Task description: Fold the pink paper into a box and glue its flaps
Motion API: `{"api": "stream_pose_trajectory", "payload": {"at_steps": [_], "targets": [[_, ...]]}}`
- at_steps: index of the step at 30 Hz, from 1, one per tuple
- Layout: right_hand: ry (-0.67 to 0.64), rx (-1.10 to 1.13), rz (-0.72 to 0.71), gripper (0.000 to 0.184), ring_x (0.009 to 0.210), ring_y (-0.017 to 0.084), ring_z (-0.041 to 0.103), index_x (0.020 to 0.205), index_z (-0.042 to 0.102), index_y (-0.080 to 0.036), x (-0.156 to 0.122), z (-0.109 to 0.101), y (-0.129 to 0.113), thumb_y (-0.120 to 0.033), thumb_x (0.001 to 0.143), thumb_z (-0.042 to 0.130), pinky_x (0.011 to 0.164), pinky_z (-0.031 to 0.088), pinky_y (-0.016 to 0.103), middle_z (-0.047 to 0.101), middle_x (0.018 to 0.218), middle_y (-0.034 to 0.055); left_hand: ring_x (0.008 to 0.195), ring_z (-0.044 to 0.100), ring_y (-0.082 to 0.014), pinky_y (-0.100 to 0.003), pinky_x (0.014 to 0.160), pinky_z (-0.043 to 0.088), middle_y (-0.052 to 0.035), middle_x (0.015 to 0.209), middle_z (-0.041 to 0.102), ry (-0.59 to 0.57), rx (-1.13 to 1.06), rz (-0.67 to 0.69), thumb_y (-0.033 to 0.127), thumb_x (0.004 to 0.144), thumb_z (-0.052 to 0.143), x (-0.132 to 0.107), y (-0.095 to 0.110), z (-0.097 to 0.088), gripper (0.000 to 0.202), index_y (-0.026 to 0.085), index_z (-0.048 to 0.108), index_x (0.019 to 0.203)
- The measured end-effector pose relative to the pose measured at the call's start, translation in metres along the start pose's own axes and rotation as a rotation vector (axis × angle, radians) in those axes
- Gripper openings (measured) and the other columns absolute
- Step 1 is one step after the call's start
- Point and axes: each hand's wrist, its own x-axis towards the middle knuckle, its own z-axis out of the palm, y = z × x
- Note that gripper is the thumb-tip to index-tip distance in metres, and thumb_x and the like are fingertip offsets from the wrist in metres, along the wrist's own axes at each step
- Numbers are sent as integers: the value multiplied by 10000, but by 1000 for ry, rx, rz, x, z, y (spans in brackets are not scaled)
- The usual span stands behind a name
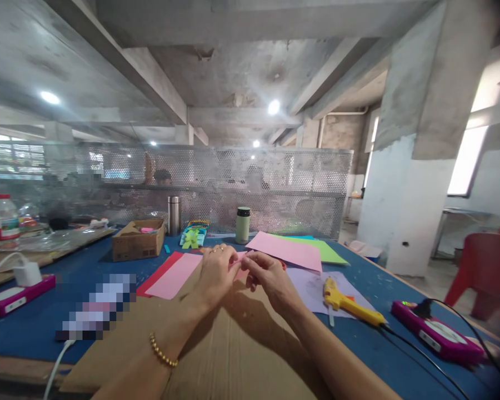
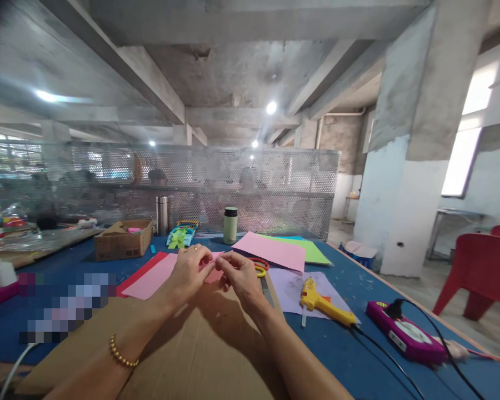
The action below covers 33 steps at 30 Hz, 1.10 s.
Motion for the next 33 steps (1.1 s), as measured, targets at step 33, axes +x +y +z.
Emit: {"api": "stream_pose_trajectory", "payload": {"at_steps": [33], "targets": [[-131,226,347,144,329,57,440,681,581,-158,4,-9,8,-282,646,644,354,337,199,553,519,-45,865,556,-192,-314,772,390,-34,886,624,-166,-123,-48,209,902,608,-4,14,-7,85,170,623,827]]}}
